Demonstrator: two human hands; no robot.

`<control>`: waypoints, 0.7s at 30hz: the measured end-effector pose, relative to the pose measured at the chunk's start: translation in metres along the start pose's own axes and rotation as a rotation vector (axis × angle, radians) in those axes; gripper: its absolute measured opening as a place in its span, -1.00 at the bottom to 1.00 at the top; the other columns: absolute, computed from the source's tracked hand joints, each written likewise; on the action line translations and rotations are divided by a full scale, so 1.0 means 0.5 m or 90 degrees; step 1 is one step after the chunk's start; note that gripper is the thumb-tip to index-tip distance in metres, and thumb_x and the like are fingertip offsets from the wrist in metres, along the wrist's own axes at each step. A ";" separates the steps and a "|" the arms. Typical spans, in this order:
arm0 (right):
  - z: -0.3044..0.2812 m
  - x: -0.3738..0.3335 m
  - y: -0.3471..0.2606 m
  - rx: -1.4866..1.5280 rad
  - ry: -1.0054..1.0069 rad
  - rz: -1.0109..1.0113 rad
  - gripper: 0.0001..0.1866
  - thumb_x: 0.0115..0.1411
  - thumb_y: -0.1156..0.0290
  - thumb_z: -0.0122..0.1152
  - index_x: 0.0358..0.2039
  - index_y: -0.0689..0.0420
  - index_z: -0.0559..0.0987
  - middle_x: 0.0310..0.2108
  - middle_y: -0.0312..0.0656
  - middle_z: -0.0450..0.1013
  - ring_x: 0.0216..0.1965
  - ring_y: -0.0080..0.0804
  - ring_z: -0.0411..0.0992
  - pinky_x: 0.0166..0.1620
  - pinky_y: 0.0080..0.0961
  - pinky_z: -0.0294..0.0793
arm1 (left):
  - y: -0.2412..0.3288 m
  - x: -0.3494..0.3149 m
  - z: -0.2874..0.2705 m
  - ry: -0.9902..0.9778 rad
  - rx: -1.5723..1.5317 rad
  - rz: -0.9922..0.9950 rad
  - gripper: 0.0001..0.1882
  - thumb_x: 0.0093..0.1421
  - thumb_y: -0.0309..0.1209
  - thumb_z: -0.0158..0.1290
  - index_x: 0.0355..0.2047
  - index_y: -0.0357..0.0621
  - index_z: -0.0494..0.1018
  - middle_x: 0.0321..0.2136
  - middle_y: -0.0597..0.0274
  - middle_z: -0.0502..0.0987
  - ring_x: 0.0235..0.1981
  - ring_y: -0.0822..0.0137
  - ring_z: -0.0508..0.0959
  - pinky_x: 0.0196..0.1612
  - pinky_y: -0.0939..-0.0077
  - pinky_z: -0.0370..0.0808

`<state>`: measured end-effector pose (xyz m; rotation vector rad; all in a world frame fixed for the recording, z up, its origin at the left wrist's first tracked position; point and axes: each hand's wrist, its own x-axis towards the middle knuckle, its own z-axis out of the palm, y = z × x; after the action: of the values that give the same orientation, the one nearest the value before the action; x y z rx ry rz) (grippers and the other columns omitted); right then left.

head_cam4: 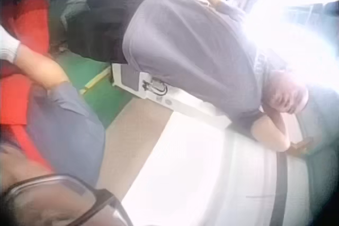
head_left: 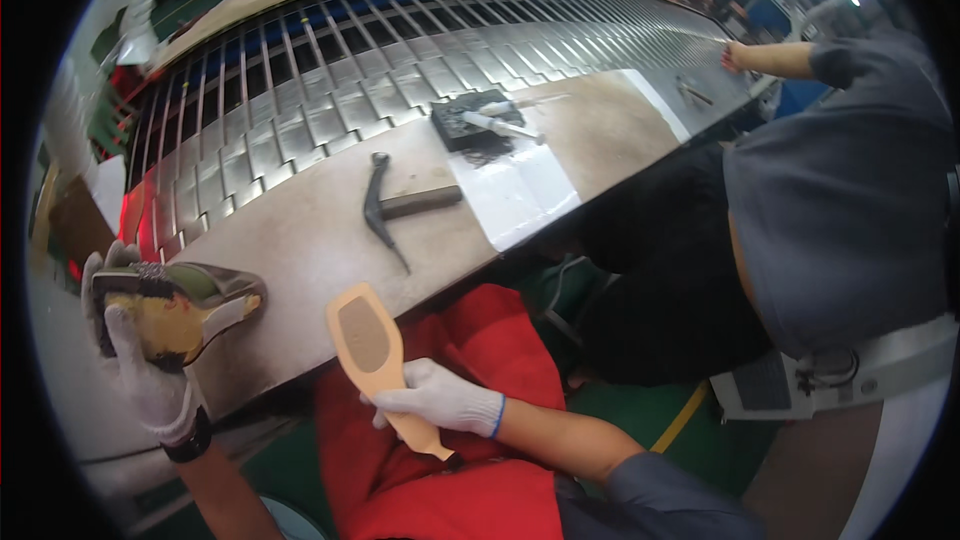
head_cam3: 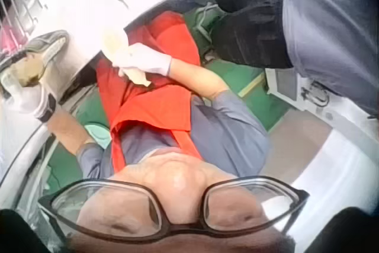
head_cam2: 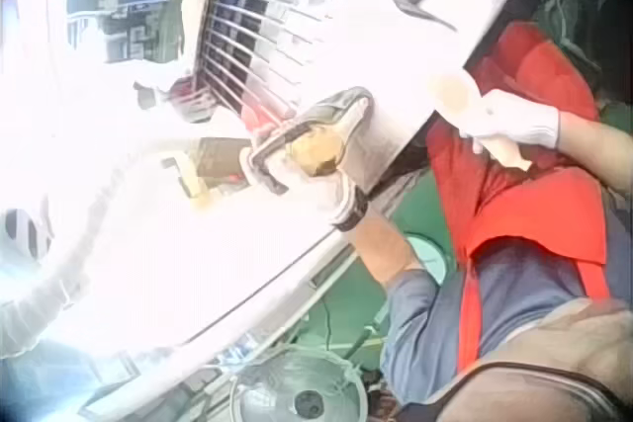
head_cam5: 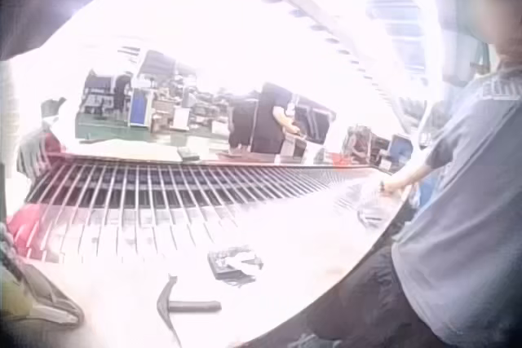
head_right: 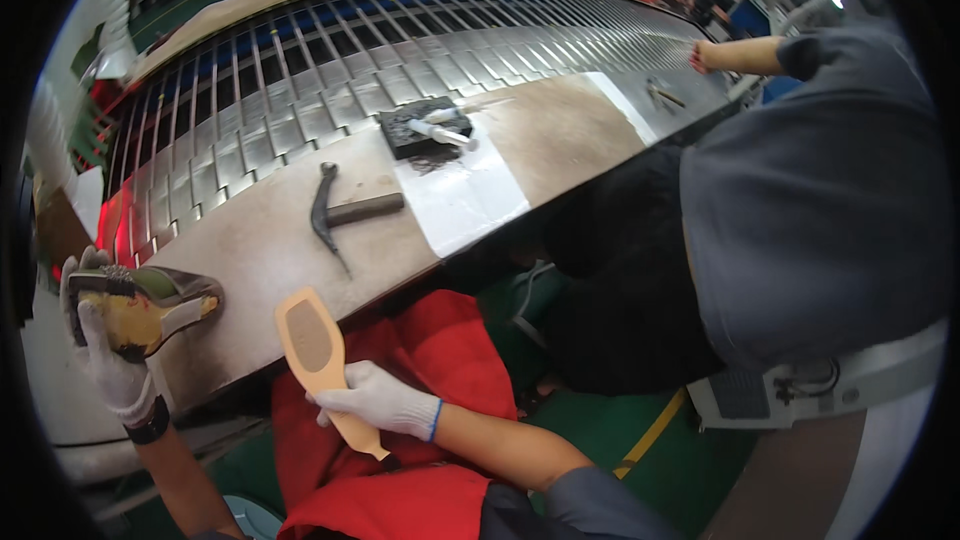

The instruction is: The person assembles high-heeled shoes by taking shoe uppers and soles from a conveyor, attaching each sole onto a shoe by hand, and tapping along the edges with a hammer to secure the sole.

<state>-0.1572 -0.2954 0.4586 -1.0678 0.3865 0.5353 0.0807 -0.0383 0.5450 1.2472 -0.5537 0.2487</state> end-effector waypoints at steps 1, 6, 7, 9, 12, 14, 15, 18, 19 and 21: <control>0.001 0.006 0.022 0.021 0.008 -0.023 -0.63 0.52 0.23 0.29 0.11 0.29 0.65 -0.23 -0.15 0.70 -0.21 -0.48 0.67 -0.09 -0.49 0.66 | 0.003 0.002 0.005 -0.005 0.012 -0.006 -0.40 0.64 -0.25 -0.06 0.54 -0.30 0.20 0.44 -0.16 0.41 0.47 0.00 0.42 0.53 0.03 0.34; -0.052 -0.068 0.129 0.187 0.126 0.000 -0.60 0.55 0.21 0.23 0.15 0.30 0.61 -0.22 -0.08 0.69 -0.28 -0.39 0.68 -0.24 -0.45 0.73 | -0.002 0.004 -0.004 0.040 0.017 -0.034 -0.40 0.64 -0.26 -0.10 0.53 -0.38 0.21 0.44 -0.22 0.39 0.46 -0.06 0.42 0.56 -0.04 0.29; -0.072 -0.094 0.133 0.210 0.143 -0.026 -0.58 0.56 0.21 0.21 0.18 0.31 0.58 -0.19 -0.03 0.67 -0.28 -0.34 0.68 -0.26 -0.40 0.76 | -0.002 0.005 -0.013 0.028 0.042 -0.023 -0.39 0.65 -0.22 -0.12 0.53 -0.38 0.20 0.45 -0.22 0.38 0.47 -0.07 0.41 0.57 -0.04 0.28; -0.109 -0.140 0.135 0.238 0.229 -0.045 -0.61 0.57 0.23 0.18 0.16 0.31 0.58 -0.20 -0.01 0.66 -0.28 -0.32 0.68 -0.22 -0.37 0.77 | 0.003 0.001 -0.007 0.035 0.040 -0.023 -0.38 0.65 -0.22 -0.12 0.54 -0.38 0.19 0.45 -0.21 0.39 0.48 -0.07 0.41 0.57 -0.03 0.27; -0.138 -0.179 0.132 0.261 0.284 -0.079 -0.64 0.58 0.25 0.15 0.13 0.31 0.58 -0.21 -0.02 0.66 -0.28 -0.30 0.68 -0.19 -0.36 0.78 | 0.001 -0.001 -0.010 0.037 0.039 -0.018 -0.37 0.64 -0.21 -0.12 0.54 -0.37 0.19 0.44 -0.20 0.39 0.48 -0.06 0.41 0.57 -0.02 0.27; -0.142 -0.187 0.126 0.265 0.292 -0.090 -0.65 0.58 0.26 0.13 0.12 0.31 0.58 -0.21 -0.02 0.65 -0.28 -0.29 0.68 -0.18 -0.35 0.78 | 0.005 -0.004 0.001 0.047 0.028 -0.025 -0.37 0.64 -0.21 -0.12 0.55 -0.37 0.18 0.45 -0.20 0.38 0.49 -0.04 0.40 0.57 -0.01 0.26; -0.135 -0.187 0.129 0.276 0.294 -0.089 -0.65 0.58 0.26 0.13 0.11 0.31 0.58 -0.21 -0.03 0.65 -0.28 -0.28 0.68 -0.18 -0.34 0.77 | 0.002 -0.004 0.002 0.051 0.028 -0.023 -0.37 0.64 -0.21 -0.12 0.55 -0.37 0.18 0.45 -0.20 0.38 0.49 -0.04 0.40 0.57 -0.01 0.26; -0.112 -0.189 0.139 0.294 0.290 -0.068 -0.66 0.57 0.28 0.12 0.11 0.31 0.57 -0.18 -0.02 0.65 -0.26 -0.27 0.68 -0.17 -0.33 0.76 | 0.004 0.000 -0.008 0.054 0.012 -0.024 -0.36 0.65 -0.20 -0.13 0.55 -0.38 0.16 0.46 -0.20 0.37 0.50 -0.03 0.39 0.58 0.00 0.25; -0.108 -0.190 0.142 0.298 0.281 -0.058 -0.67 0.57 0.29 0.12 0.10 0.31 0.57 -0.18 -0.02 0.65 -0.26 -0.26 0.68 -0.16 -0.32 0.75 | 0.006 0.006 -0.022 0.041 0.006 -0.038 -0.36 0.66 -0.19 -0.13 0.55 -0.38 0.16 0.45 -0.20 0.37 0.49 -0.03 0.39 0.57 0.01 0.26; -0.103 -0.186 0.154 0.309 0.265 -0.042 -0.68 0.56 0.30 0.12 0.09 0.31 0.58 -0.18 -0.02 0.65 -0.25 -0.24 0.68 -0.12 -0.31 0.75 | 0.025 0.014 -0.035 0.035 0.011 -0.051 -0.36 0.66 -0.18 -0.14 0.55 -0.39 0.16 0.45 -0.20 0.37 0.49 -0.02 0.39 0.57 0.02 0.28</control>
<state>-0.2797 -0.3336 0.4316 -0.7094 0.7997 0.1380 0.0855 -0.0189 0.5554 1.2733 -0.4550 0.2203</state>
